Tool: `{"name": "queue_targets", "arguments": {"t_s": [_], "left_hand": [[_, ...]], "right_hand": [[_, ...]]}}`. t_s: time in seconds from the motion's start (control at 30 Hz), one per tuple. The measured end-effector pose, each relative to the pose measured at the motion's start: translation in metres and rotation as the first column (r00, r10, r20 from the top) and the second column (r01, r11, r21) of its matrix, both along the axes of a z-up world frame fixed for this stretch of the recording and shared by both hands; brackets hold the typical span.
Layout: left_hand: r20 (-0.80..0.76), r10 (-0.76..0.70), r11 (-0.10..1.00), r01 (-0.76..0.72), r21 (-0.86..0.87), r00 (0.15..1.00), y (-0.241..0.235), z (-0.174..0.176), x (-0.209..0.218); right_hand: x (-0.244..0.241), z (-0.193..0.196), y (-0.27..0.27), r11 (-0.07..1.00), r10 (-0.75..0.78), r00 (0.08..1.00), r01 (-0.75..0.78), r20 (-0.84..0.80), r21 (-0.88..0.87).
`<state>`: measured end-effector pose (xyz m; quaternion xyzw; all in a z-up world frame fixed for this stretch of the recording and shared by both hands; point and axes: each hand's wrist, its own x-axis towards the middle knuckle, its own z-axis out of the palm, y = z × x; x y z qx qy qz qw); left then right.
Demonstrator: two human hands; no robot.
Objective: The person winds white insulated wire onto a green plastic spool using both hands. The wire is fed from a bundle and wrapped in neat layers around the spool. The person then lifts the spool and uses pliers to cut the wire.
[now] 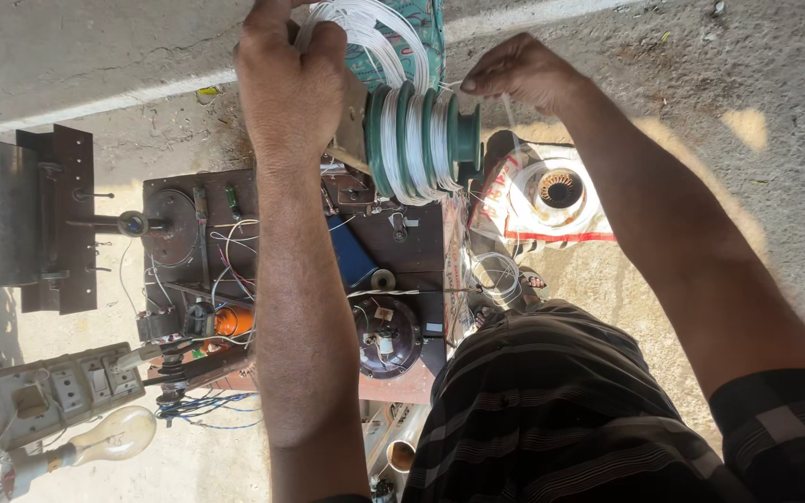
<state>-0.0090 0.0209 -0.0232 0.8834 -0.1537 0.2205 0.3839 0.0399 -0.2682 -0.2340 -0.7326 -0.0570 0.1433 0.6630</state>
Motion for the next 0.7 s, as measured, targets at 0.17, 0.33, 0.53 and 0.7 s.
{"name": "queue_targets", "arguments": {"t_s": [0.17,0.33,0.53,0.7], "left_hand": [[0.029,-0.038,0.999,0.039,-0.018,0.999,0.0,0.008,-0.008],[-0.006,-0.048,0.998,0.048,-0.026,0.999,-0.001,0.011,-0.012],[-0.069,-0.01,1.0,0.008,-0.025,0.998,-0.002,0.017,-0.018],[-0.128,0.075,0.997,-0.074,0.007,0.989,-0.01,0.024,-0.018]], "right_hand": [[0.017,0.002,0.003,0.994,0.021,0.995,-0.03,-0.093,-0.104],[0.044,0.027,-0.004,0.9,0.103,0.994,-0.074,0.046,-0.429],[0.069,0.045,0.001,0.774,0.28,0.877,0.034,0.39,-0.632],[0.048,0.01,0.005,0.838,0.271,0.949,-0.149,0.162,-0.525]]}}
